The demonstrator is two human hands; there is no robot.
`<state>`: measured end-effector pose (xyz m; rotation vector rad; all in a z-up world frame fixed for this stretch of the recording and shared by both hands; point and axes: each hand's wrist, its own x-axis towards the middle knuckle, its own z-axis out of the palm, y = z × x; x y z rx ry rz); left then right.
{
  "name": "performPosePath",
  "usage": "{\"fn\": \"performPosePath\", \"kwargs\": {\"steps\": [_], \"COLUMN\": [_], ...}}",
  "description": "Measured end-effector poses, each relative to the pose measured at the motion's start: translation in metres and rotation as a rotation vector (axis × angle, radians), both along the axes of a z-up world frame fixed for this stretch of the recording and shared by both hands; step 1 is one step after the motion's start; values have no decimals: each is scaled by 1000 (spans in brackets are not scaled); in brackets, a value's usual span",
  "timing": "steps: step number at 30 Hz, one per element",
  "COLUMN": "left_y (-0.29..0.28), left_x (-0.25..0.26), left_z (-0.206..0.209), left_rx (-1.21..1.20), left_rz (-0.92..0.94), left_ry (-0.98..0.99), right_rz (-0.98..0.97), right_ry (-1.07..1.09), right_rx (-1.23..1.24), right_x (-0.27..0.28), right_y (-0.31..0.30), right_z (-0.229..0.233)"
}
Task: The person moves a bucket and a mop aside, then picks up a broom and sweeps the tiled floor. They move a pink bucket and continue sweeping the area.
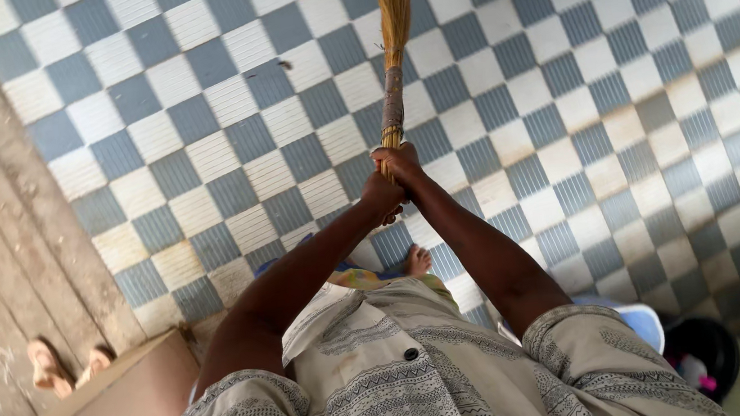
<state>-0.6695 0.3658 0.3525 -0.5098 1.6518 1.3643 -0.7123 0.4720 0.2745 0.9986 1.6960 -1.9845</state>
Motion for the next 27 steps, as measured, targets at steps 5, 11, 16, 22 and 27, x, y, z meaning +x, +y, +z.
{"fn": "performPosePath", "kwargs": {"steps": [5,11,16,22,27], "left_y": [62,122,179,246,298], "left_x": [30,70,106,140,161], "left_z": [6,2,-4,-4,-3], "left_rx": [16,12,-2,68,90], "left_rz": [-71,-250,-333,-462,-584], "left_ry": [-61,-8,32,-45,-150], "right_rz": [-50,-202,-322,-441,-557], "right_ry": [4,-14,-34,-90,-185], "right_rx": [11,10,-3,47,67], "right_x": [48,104,154,209,248], "right_y": [65,128,183,252,301], "right_z": [15,26,26,13,10]}}
